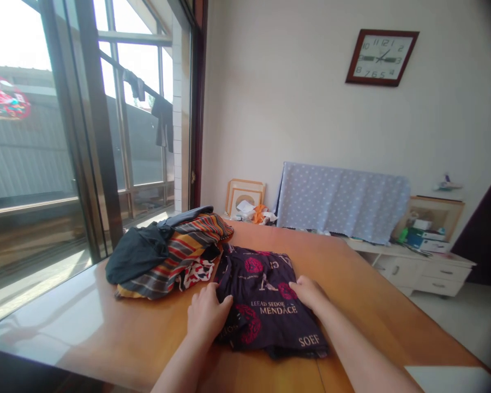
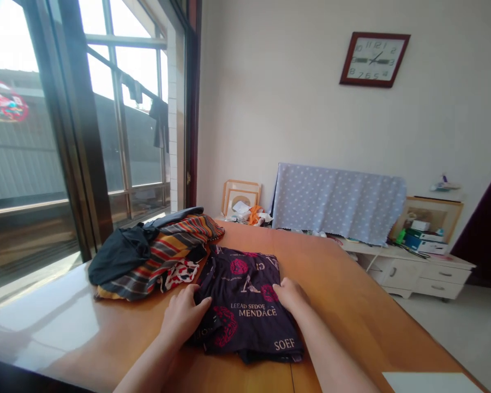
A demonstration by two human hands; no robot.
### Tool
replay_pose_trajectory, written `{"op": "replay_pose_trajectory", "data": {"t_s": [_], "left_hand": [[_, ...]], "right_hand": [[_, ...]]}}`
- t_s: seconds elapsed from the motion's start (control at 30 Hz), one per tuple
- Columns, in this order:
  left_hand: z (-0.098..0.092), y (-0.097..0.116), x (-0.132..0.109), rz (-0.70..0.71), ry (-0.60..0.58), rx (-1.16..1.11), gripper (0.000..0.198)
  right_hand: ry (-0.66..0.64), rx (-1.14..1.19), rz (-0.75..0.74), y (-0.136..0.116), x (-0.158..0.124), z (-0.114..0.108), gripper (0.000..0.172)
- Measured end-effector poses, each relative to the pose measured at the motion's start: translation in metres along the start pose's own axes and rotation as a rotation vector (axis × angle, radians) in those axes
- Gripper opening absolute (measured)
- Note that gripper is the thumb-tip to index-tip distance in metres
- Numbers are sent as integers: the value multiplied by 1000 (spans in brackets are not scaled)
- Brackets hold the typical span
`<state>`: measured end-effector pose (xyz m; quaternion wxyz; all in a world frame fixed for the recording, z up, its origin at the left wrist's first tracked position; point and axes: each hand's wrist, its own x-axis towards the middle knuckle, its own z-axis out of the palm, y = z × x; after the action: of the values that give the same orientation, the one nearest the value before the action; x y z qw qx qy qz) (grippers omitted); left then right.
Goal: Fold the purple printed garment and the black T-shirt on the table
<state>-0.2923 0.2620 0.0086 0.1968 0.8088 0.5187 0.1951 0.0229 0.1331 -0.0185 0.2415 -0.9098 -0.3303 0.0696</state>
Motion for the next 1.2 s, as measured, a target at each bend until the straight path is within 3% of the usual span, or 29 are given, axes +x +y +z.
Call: {"op": "replay_pose_trajectory", "data": {"t_s": [0.2, 0.43, 0.57, 0.7, 0.83, 0.97, 1.1, 1.2], "left_hand": [[19, 20, -6, 88, -21, -64, 43], [57, 57, -24, 235, -129, -246, 38], [58, 58, -17, 152, -105, -279, 32], [43, 66, -17, 115, -16, -282, 15], [37, 81, -34, 211, -82, -244, 32], [38, 74, -46, 285, -127, -109, 36], [25, 55, -44, 206, -102, -90, 25], [13, 58, -45, 132, -43, -69, 14]], "right_hand": [[202, 3, 13, 25, -10, -11, 21], [286, 70, 76, 124, -13, -45, 27], [284, 138, 69, 164, -23, -54, 27], [364, 249, 21, 156, -23, -76, 31], [305, 507, -106, 120, -16, -90, 39], [297, 652, -143, 101, -17, -73, 43], [229, 647, -101, 110, -20, -56, 43], [150, 733, -79, 118, -22, -61, 42]]}}
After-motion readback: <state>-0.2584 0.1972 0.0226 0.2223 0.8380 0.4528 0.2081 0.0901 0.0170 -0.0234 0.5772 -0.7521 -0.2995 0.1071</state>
